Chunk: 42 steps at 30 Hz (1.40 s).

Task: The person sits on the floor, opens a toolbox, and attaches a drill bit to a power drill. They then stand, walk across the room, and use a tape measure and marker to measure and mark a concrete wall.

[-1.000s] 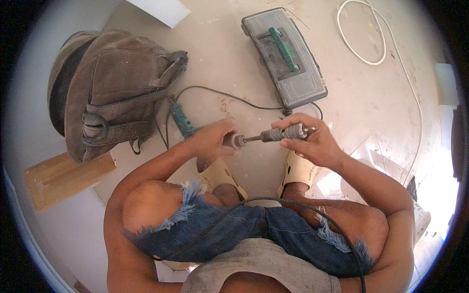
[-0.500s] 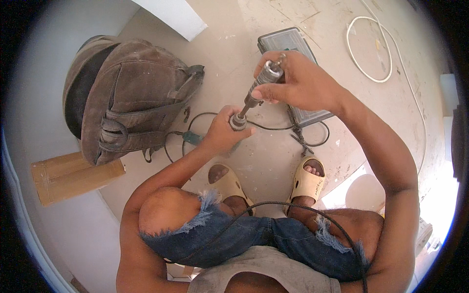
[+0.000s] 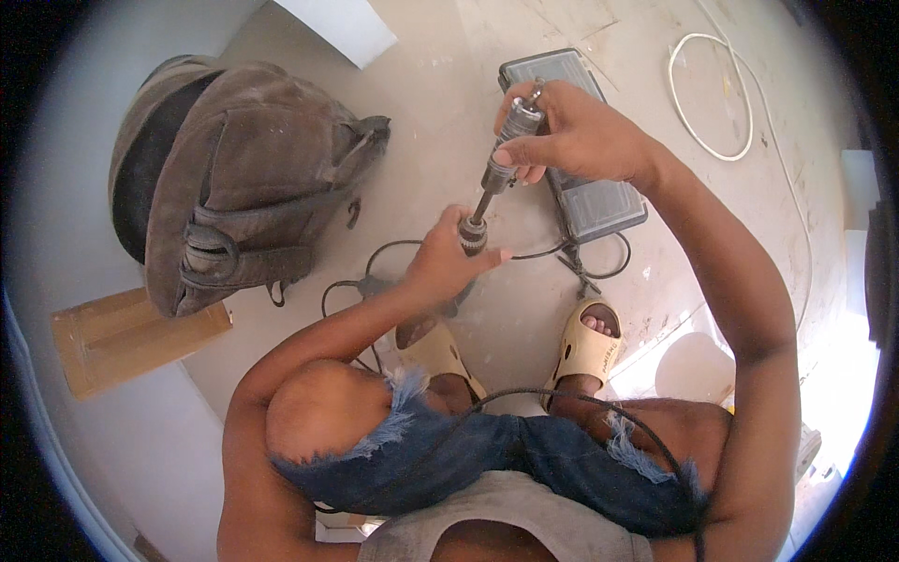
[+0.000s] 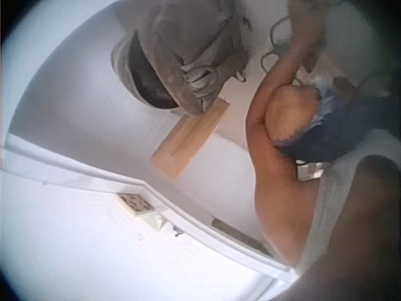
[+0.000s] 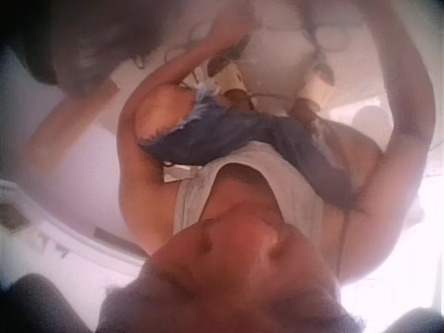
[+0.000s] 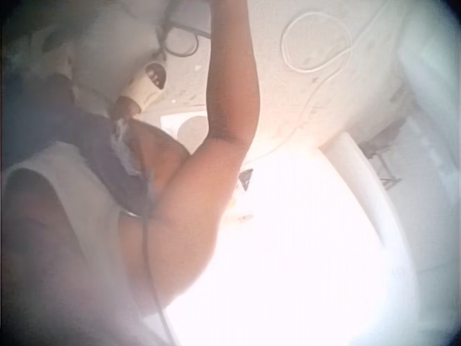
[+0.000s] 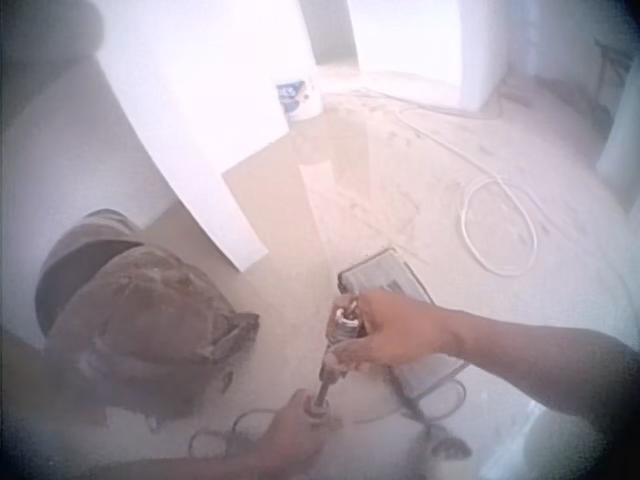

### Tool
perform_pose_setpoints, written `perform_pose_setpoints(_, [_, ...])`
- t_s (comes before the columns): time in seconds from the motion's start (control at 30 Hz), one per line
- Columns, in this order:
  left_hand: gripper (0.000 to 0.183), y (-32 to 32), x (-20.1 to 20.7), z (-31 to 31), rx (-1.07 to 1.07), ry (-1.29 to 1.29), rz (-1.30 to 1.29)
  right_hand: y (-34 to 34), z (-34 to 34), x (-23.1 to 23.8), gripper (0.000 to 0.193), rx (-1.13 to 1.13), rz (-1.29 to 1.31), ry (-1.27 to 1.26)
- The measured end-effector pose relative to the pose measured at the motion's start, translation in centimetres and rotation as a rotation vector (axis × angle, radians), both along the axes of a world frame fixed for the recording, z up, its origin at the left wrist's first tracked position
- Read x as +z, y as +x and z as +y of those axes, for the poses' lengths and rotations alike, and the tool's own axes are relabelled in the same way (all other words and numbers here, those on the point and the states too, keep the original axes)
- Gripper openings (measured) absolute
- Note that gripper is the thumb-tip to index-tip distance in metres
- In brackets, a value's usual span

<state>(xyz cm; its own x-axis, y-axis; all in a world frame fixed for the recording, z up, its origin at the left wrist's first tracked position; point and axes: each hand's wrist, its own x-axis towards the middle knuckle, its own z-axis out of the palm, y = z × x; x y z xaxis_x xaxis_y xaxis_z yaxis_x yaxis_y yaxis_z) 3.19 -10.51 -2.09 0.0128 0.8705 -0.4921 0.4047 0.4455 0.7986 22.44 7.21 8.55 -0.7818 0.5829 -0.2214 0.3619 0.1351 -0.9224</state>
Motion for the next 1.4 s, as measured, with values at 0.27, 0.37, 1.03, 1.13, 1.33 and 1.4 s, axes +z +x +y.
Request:
perform_pose_setpoints(0.27, [0.064,-4.1,-1.5,0.7,-0.177,-0.059,-0.243,1.3,0.1,-2.0,0.034,-0.046,0.128,-0.191])
perform_pose_setpoints(0.37, [0.059,-3.2,0.2,1.2,-0.338,-0.054,-0.177,1.2,-0.1,-1.5,0.034,-0.017,0.12,-0.192])
perform_pose_setpoints(1.03, [0.061,-3.0,-1.7,0.7,-0.224,-0.124,-0.409,1.5,-2.2,-2.9,0.028,0.028,0.044,-0.191])
perform_pose_setpoints(1.13, [0.057,-1.6,-1.1,0.1,-0.144,-0.072,-0.134,1.4,-2.1,-3.2,0.03,0.027,0.059,-0.134])
perform_pose_setpoints(1.33, [0.065,-2.0,-1.5,0.5,-0.128,-0.092,-0.232,1.6,-2.3,-3.9,0.033,-0.065,0.098,-0.152])
perform_pose_setpoints(1.4, [0.068,-2.0,-1.8,0.3,-0.156,-0.034,-0.241,2.0,-2.2,-5.0,0.033,-0.065,0.102,-0.187])
